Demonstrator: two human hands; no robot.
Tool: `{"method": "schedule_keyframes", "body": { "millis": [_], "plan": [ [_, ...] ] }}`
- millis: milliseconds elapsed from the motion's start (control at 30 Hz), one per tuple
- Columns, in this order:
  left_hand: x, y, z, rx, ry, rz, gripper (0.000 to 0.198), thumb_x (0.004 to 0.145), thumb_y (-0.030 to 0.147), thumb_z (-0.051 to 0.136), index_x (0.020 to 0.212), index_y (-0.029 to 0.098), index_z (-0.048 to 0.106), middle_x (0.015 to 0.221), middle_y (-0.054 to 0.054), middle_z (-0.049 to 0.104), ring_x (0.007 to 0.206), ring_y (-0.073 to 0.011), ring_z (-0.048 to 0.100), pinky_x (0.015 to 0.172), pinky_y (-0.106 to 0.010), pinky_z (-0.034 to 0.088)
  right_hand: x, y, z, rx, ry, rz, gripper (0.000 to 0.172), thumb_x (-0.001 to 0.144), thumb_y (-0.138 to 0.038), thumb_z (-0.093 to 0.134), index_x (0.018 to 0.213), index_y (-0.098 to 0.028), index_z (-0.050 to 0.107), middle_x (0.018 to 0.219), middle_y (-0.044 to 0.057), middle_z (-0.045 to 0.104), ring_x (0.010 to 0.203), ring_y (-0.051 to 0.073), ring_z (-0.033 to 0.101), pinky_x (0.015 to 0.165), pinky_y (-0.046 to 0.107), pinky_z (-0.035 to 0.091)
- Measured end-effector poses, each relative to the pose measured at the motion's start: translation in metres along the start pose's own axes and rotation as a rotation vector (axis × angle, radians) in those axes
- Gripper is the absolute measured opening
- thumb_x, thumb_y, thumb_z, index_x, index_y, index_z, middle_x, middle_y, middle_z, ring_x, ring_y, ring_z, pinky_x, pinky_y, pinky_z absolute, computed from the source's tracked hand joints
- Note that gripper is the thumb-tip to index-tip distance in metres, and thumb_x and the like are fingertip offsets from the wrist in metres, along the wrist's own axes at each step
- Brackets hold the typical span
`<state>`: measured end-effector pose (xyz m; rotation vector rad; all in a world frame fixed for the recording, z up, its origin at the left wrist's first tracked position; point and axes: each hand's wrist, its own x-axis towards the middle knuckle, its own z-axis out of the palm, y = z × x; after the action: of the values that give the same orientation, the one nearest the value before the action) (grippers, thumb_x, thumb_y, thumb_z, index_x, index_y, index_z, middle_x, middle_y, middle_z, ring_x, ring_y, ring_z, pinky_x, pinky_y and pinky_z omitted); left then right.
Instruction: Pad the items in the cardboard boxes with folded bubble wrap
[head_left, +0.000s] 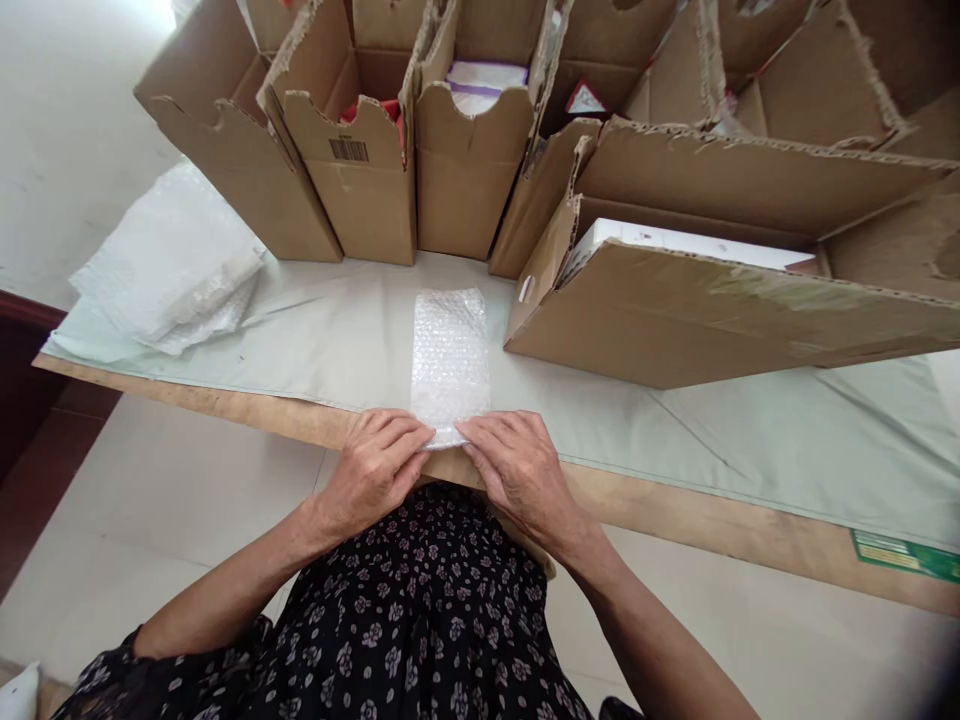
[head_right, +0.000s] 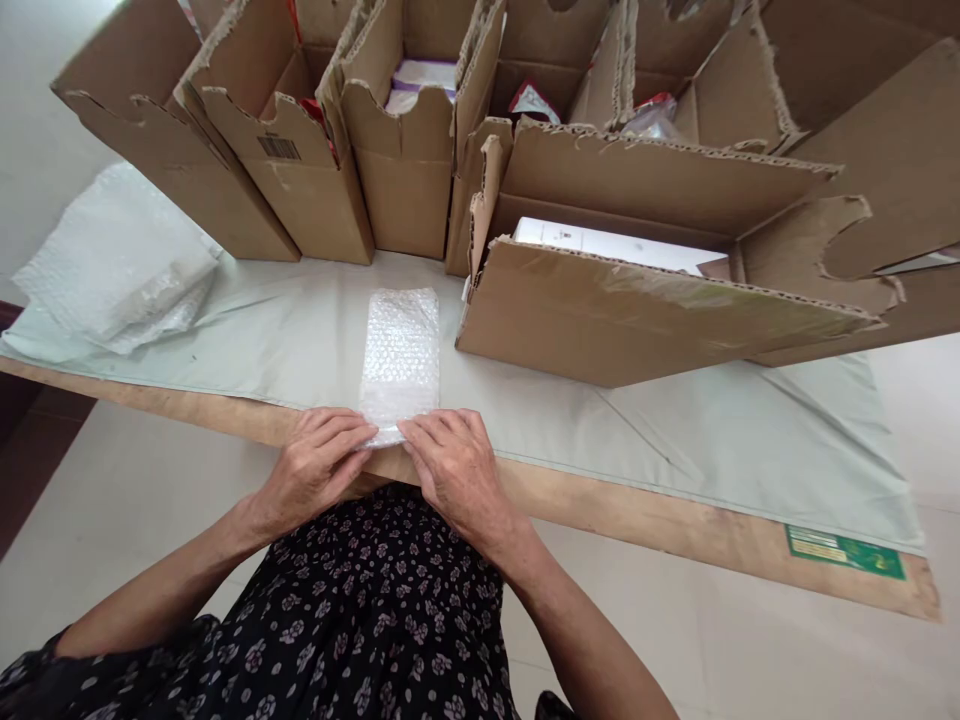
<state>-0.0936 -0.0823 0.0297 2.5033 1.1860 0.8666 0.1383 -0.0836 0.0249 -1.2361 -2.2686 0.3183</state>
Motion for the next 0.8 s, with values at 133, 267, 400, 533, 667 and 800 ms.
{"method": "schedule_keyframes", "body": {
  "millis": [133,267,400,533,667,800],
  "plan": [
    [0.011,-0.005,0.005,-0.085,0.044,-0.183,0.02,0.1,0.018,0.06,0.118,0.016,0.069,0.086,-0.004,0.074,0.077,-0.0179,0.067,0.073,-0.033,0.056,0.008,-0.001,-0.005,0.015,0.167,0.065,0.023,0.104,-0.021,0.056,0.125,-0.019,0.067,0.107,0.008,0.079,0.094,0.022,0.072,0.084,0.038,0.051],
    [0.026,-0.014,0.011,-0.03,0.043,-0.243,0.025,0.1,0.02,0.061,0.122,0.012,0.068,0.089,-0.006,0.072,0.072,-0.0175,0.065,0.068,-0.032,0.056,0.006,-0.006,-0.006,-0.144,0.24,0.02,0.023,0.1,-0.017,0.061,0.122,-0.021,0.067,0.116,0.01,0.075,0.106,0.025,0.069,0.091,0.041,0.048],
    [0.024,-0.016,0.011,0.064,0.113,-0.147,0.026,0.101,0.026,0.061,0.121,0.012,0.068,0.112,-0.015,0.07,0.1,-0.0257,0.068,0.086,-0.041,0.058,0.008,-0.004,0.001,-0.167,0.065,-0.048,0.022,0.1,-0.016,0.06,0.12,-0.019,0.067,0.121,0.01,0.076,0.117,0.028,0.066,0.098,0.045,0.045],
    [0.012,-0.011,0.002,0.016,0.056,-0.005,0.023,0.101,0.026,0.062,0.121,0.016,0.066,0.115,-0.012,0.073,0.109,-0.0267,0.066,0.096,-0.045,0.053,0.011,0.0,0.002,0.009,0.035,0.005,0.021,0.103,-0.017,0.056,0.12,-0.021,0.068,0.108,0.006,0.079,0.102,0.023,0.07,0.094,0.041,0.047],
    [0.016,-0.017,0.004,-0.066,0.052,-0.07,0.019,0.102,0.022,0.06,0.12,0.018,0.066,0.092,-0.004,0.075,0.085,-0.0197,0.067,0.084,-0.037,0.052,0.01,-0.001,-0.004,0.035,0.13,0.064,0.027,0.104,-0.025,0.057,0.129,-0.02,0.065,0.12,0.01,0.076,0.106,0.025,0.069,0.092,0.042,0.05],
    [0.035,-0.031,0.019,0.083,0.114,-0.166,0.024,0.103,0.029,0.058,0.12,0.015,0.068,0.098,-0.009,0.076,0.088,-0.0234,0.067,0.084,-0.039,0.052,0.013,0.0,-0.002,-0.137,0.115,0.031,0.031,0.1,-0.02,0.059,0.13,-0.02,0.065,0.14,0.015,0.067,0.13,0.031,0.059,0.103,0.049,0.045]
  ]
}}
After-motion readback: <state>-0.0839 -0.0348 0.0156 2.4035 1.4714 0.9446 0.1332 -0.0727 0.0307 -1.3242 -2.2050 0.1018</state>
